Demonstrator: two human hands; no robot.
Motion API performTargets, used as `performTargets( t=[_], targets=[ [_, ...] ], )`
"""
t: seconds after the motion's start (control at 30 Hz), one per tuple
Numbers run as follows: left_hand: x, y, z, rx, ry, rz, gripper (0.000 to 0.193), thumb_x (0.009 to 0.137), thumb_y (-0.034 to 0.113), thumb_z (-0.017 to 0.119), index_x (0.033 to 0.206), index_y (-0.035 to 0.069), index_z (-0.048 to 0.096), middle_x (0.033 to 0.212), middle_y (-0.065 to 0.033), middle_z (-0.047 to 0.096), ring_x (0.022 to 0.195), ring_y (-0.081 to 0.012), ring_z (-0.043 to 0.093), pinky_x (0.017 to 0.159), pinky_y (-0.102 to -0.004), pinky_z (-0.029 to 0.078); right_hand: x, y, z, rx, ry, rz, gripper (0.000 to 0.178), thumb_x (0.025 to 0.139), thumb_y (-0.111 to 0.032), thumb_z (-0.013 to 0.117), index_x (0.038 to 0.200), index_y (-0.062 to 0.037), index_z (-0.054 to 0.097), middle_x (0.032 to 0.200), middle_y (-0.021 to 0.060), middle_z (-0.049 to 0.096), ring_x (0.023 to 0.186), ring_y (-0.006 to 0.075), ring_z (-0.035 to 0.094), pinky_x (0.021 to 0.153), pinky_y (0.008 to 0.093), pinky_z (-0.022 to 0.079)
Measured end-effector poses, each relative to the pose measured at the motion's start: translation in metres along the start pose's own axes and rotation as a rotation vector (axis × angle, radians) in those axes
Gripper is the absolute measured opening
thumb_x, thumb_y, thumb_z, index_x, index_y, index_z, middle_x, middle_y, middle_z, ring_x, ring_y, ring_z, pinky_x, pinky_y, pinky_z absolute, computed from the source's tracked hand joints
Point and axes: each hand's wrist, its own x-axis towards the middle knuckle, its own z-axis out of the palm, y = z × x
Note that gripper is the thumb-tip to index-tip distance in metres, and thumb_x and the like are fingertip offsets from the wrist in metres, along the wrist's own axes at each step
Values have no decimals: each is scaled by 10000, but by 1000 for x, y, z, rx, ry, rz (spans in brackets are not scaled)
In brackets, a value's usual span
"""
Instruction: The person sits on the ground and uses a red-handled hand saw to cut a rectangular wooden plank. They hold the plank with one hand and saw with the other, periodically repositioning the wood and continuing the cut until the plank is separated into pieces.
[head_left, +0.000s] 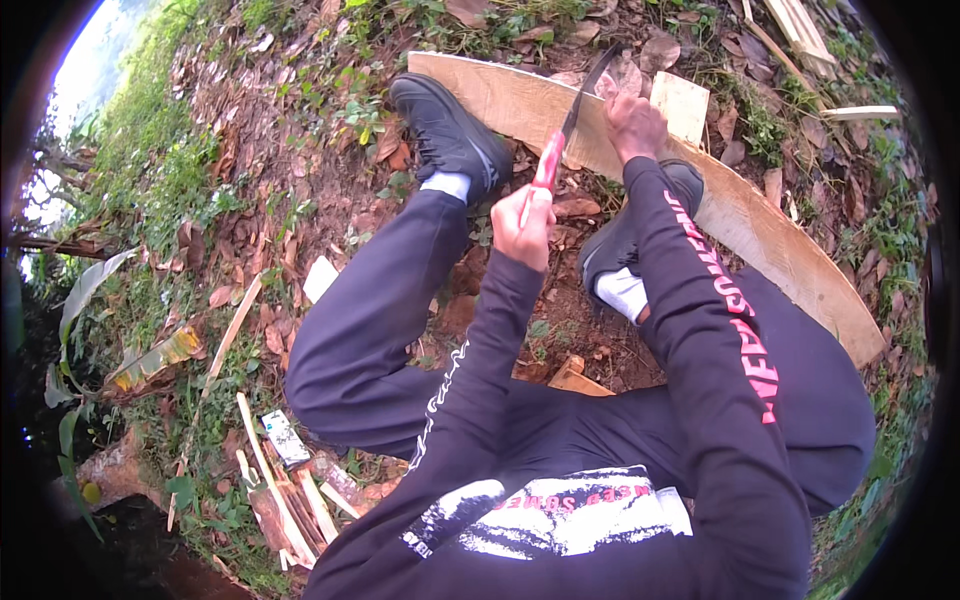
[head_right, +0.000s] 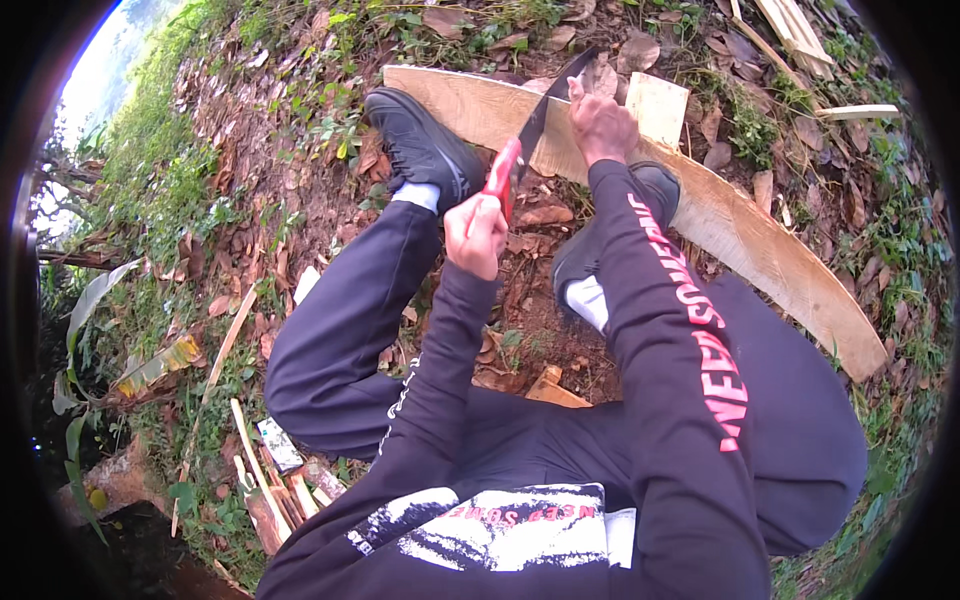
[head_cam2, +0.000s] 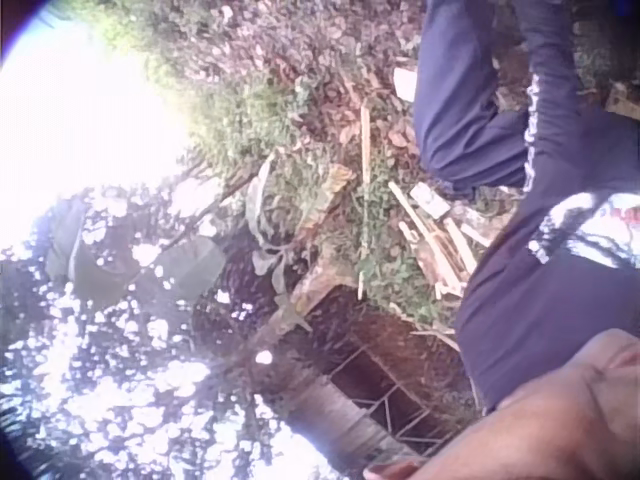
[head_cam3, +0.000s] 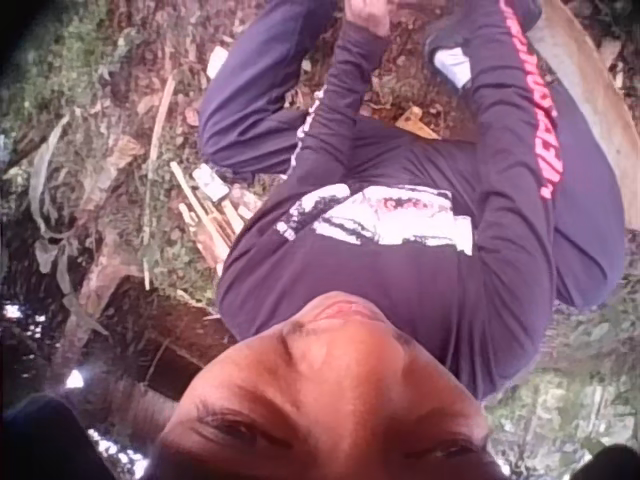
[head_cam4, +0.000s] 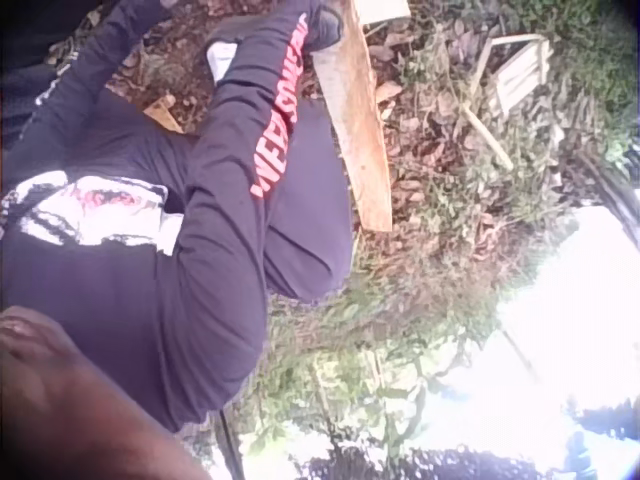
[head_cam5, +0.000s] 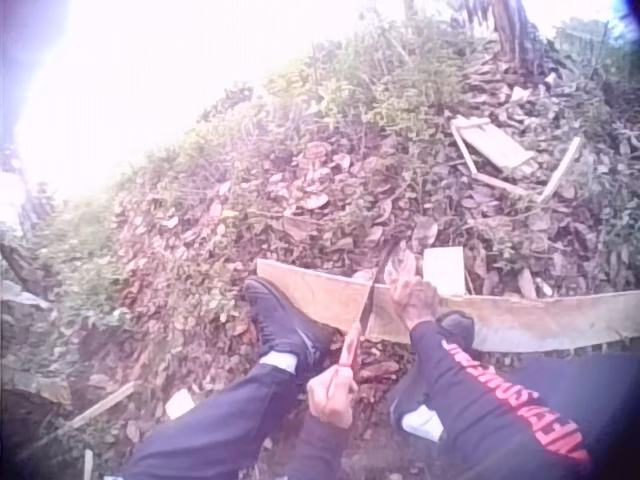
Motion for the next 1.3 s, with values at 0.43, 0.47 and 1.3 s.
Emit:
performTargets(
  t=[0.43,0.47,1.3],
  targets=[
    [-122,59,-37,10,23,-76,284,936,181,498,716,6,537,544,9,482,484,-51,416,454,-243,307,-24,-5,16,-135,256,63,801,990,-604,215,687,-69,729,590,145,649,612,323,693,542,440,537],
    [-137,62,-45,-8,36,-116,273,930,181,502,727,3,543,545,12,486,483,-48,416,451,-240,304,-21,0,14,-84,122,52,789,991,-600,219,711,-73,735,625,155,664,645,330,699,571,453,545],
    [-52,27,3,84,24,-40,282,927,186,509,724,-4,557,553,-27,524,498,-93,492,480,-283,382,-29,-9,-9,19,-4,38,718,995,-556,269,783,-59,742,755,224,689,753,369,704,655,454,556]
  ],
)
